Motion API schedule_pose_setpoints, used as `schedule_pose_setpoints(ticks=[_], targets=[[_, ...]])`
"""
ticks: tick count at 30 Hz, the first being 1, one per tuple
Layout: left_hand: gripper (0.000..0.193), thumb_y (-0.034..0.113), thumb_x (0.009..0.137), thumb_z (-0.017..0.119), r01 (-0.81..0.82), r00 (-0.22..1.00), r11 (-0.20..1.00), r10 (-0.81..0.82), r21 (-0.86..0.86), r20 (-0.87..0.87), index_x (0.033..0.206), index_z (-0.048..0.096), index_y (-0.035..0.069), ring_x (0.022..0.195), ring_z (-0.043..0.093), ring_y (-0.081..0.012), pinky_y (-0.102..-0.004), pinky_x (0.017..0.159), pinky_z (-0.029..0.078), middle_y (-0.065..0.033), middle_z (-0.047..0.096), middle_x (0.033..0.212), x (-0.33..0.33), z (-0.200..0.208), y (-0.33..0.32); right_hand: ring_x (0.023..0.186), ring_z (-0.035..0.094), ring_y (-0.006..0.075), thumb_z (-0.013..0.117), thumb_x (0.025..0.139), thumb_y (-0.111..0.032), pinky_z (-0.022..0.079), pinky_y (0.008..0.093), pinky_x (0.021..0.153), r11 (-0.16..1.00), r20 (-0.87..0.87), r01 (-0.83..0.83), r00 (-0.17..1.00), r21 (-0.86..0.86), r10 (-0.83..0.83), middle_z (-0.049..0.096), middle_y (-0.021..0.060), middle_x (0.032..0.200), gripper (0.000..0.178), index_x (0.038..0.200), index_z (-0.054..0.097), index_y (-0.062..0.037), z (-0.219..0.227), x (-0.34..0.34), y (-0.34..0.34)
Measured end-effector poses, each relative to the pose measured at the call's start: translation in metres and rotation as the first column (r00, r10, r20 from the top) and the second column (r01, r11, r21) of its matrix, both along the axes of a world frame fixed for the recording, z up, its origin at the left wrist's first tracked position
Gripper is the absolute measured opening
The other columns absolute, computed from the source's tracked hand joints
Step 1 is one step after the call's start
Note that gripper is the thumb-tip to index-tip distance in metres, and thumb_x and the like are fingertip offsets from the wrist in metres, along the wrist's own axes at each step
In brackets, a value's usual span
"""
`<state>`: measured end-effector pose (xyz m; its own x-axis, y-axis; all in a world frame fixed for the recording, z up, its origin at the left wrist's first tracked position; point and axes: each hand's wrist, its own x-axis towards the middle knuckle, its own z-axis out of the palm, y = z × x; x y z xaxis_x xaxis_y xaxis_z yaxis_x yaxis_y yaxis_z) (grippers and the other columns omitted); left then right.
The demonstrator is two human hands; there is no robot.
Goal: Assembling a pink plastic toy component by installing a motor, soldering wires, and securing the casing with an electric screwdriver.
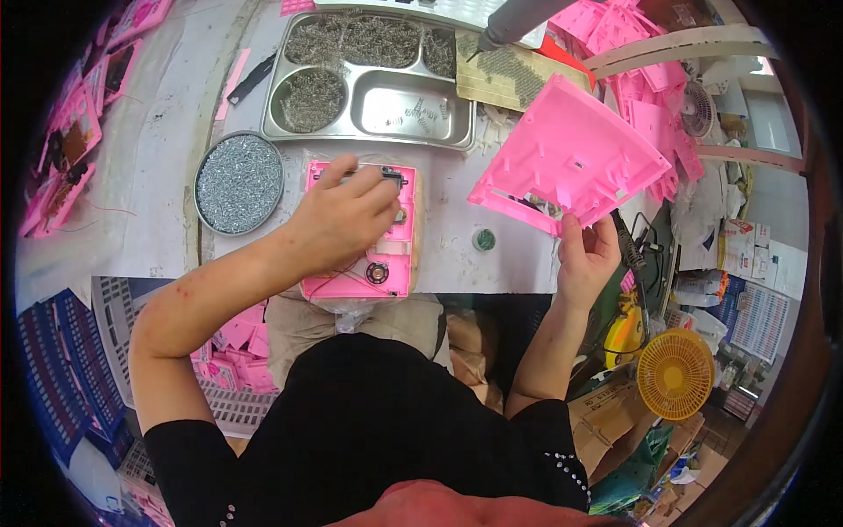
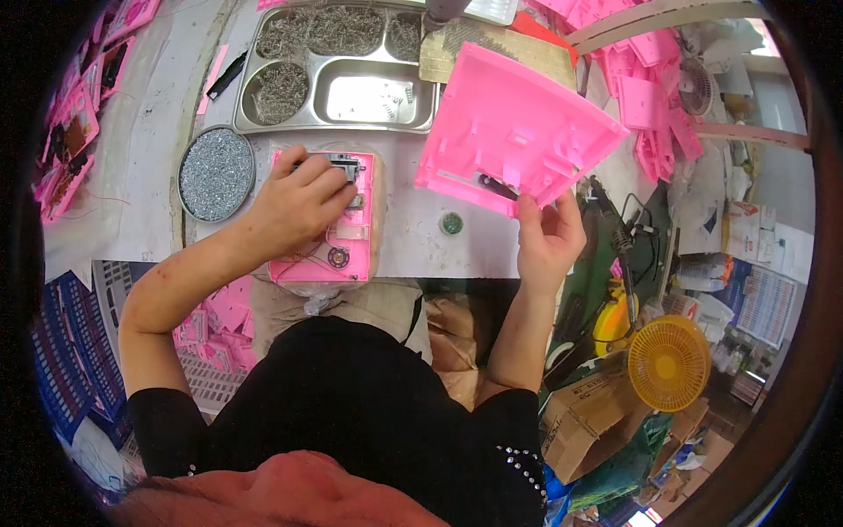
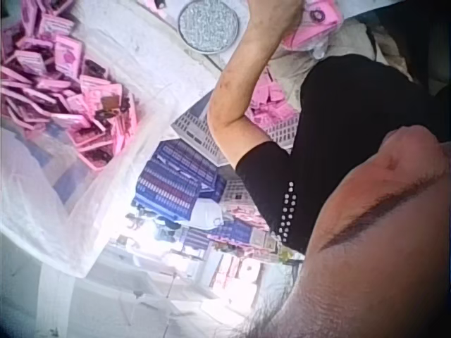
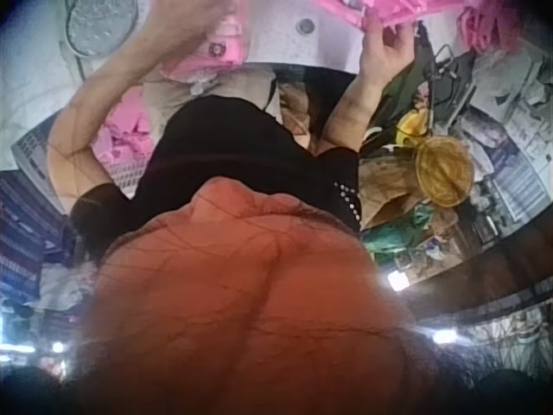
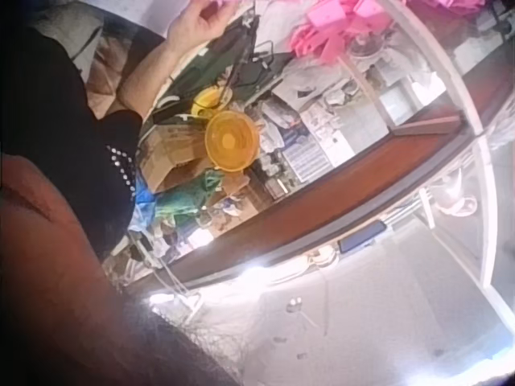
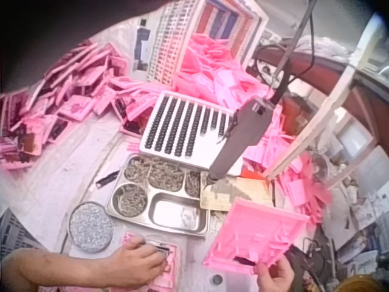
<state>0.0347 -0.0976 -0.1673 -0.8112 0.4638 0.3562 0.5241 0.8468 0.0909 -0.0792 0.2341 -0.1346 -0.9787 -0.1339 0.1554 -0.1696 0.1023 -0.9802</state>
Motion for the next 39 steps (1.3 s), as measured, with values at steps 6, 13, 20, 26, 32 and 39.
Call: schedule_pose_setpoints(ticks=[6,13,20,26,32,39], targets=[[0.032,0.021,0.080,0.068,-0.125,0.991,0.992,0.125,0.001,-0.043,0.110,0.072,0.010,0.098,0.055,-0.0195,-0.0430,0.100,0.037,-0.0009,0.056,0.101,0.015,-0.006,0.000,0.092,0.061,0.0097,0.069,0.094,0.007,0.048,0.0258,0.079,1.000,0.018,-0.005,1.000,-0.008,0.006,0.069,0.0047,0.112,0.040,0.133,0.061,0.0044,-0.008,0.003,0.005],[0.041,0.026,0.074,0.076,-0.171,0.982,0.974,0.180,0.147,-0.054,0.115,0.073,0.017,0.096,0.056,-0.0185,-0.0433,0.099,0.037,0.0010,0.056,0.101,0.020,-0.007,-0.011,0.074,0.053,0.0036,0.068,0.095,0.006,0.040,0.0201,0.062,1.000,-0.138,-0.025,0.990,-0.010,0.024,0.066,0.0008,0.100,0.030,0.124,0.064,0.0024,-0.007,0.015,-0.022],[0.042,0.022,0.076,0.081,-0.112,0.986,0.980,0.130,0.166,-0.104,0.117,0.072,0.015,0.105,0.058,-0.0215,-0.0447,0.099,0.037,-0.0016,0.061,0.115,0.033,-0.005,-0.002,0.077,0.049,0.0043,0.071,0.087,0.007,0.037,0.0196,0.062,0.992,-0.205,-0.102,0.972,0.067,0.114,0.060,-0.0001,0.099,0.024,0.110,0.069,0.0013,-0.014,0.014,-0.057],[0.040,0.031,0.079,0.078,-0.107,0.994,0.991,0.104,0.080,0.043,0.114,0.070,0.012,0.118,0.055,-0.0216,-0.0494,0.108,0.032,-0.0013,0.063,0.127,0.034,-0.006,-0.003,0.077,0.049,0.0050,0.072,0.088,0.005,0.036,0.0200,0.062,0.990,-0.225,-0.112,0.966,0.086,0.128,0.060,0.0010,0.098,0.019,0.106,0.069,0.0016,-0.010,0.018,-0.064],[0.045,0.034,0.078,0.078,-0.184,0.980,0.979,0.176,0.083,0.095,0.116,0.069,0.012,0.122,0.053,-0.0216,-0.0517,0.111,0.028,-0.0023,0.061,0.129,0.043,-0.012,-0.004,0.079,0.050,0.0070,0.072,0.089,0.004,0.038,0.0209,0.064,0.991,-0.234,-0.093,0.966,0.101,0.114,0.061,0.0015,0.100,0.019,0.108,0.069,0.0019,-0.016,0.020,-0.053],[0.054,0.037,0.074,0.080,-0.166,0.983,0.982,0.158,0.088,0.095,0.121,0.067,0.014,0.126,0.052,-0.0221,-0.0533,0.114,0.025,-0.0026,0.061,0.132,0.040,-0.007,0.009,0.074,0.048,0.0049,0.072,0.087,0.007,0.037,0.0198,0.061,0.993,-0.219,-0.101,0.969,0.065,0.113,0.061,0.0009,0.100,0.023,0.109,0.069,0.0015,-0.022,0.019,-0.060]])
